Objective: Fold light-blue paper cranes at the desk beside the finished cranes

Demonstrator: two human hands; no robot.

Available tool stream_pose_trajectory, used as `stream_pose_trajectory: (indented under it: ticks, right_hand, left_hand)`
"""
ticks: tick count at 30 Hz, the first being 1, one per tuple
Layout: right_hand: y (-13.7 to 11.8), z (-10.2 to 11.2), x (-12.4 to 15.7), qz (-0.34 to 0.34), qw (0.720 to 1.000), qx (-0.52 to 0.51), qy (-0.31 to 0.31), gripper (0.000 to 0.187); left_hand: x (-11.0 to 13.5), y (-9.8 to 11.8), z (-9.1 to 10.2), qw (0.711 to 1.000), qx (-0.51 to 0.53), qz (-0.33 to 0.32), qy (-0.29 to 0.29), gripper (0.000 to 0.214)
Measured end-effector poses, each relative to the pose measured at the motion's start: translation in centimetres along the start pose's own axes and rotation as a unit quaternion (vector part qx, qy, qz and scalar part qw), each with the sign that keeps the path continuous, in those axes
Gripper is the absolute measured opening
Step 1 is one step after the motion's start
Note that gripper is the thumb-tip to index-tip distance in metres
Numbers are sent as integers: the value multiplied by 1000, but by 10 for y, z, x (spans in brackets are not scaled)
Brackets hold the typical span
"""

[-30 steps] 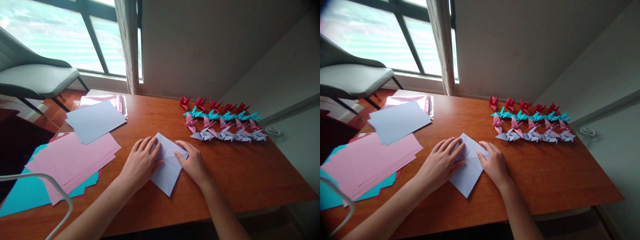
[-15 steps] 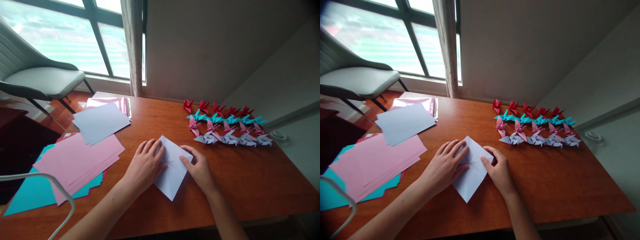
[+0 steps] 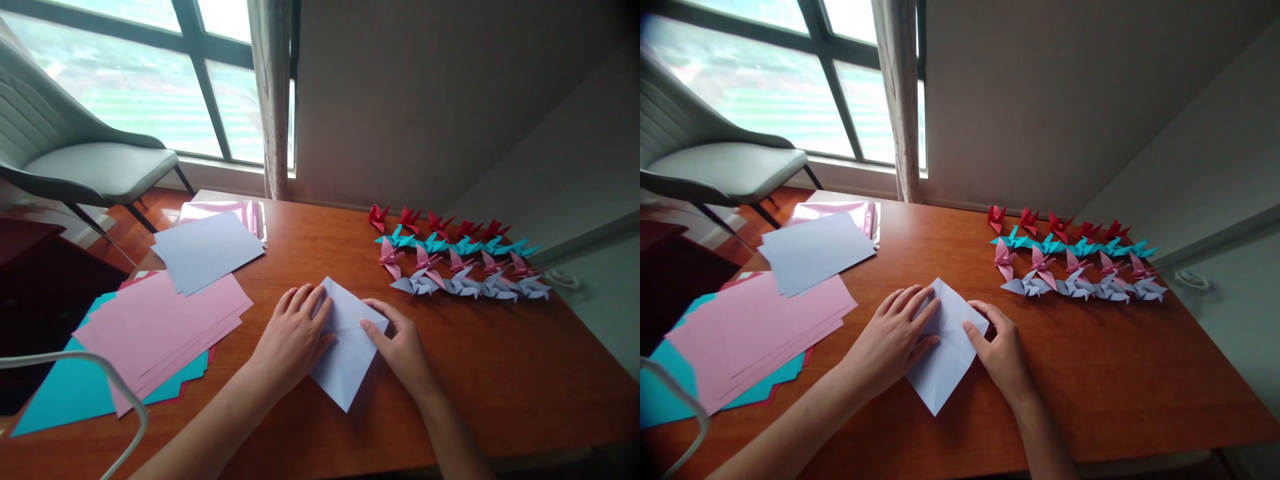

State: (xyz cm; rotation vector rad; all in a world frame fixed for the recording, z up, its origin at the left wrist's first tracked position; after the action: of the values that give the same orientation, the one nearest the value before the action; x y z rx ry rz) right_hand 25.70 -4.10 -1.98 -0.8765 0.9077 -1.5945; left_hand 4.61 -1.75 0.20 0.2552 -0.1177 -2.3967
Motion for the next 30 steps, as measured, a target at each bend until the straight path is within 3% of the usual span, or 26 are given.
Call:
stream_pose_trajectory:
  ticks: [10,16,30]
  right_hand:
    - [-2,-4,0,82,989,108,62,22]
    - [12,-4,-2,147,961,207,107,20]
    - [1,-9,10,193,945,246,99,25]
  left_hand:
    - [-1,0,0,1000,3,0,-1,51]
    - [0,0,-1,1000,1,-2,-2,50]
    - [1,-1,1,1000,12,-4,-4,51]
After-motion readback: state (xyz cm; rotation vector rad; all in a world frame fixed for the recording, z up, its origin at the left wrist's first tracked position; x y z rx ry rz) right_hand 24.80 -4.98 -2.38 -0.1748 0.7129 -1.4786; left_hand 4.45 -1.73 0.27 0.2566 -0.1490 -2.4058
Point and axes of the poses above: each hand's wrist, its own x-axis away from the middle knuckle, its own z-axis out of the back of the hand, y = z × x, the point moved 2 cm from there along -x, towards the middle knuckle, and after that the axes turned 12 degrees about -z, right-handed, at the moved point
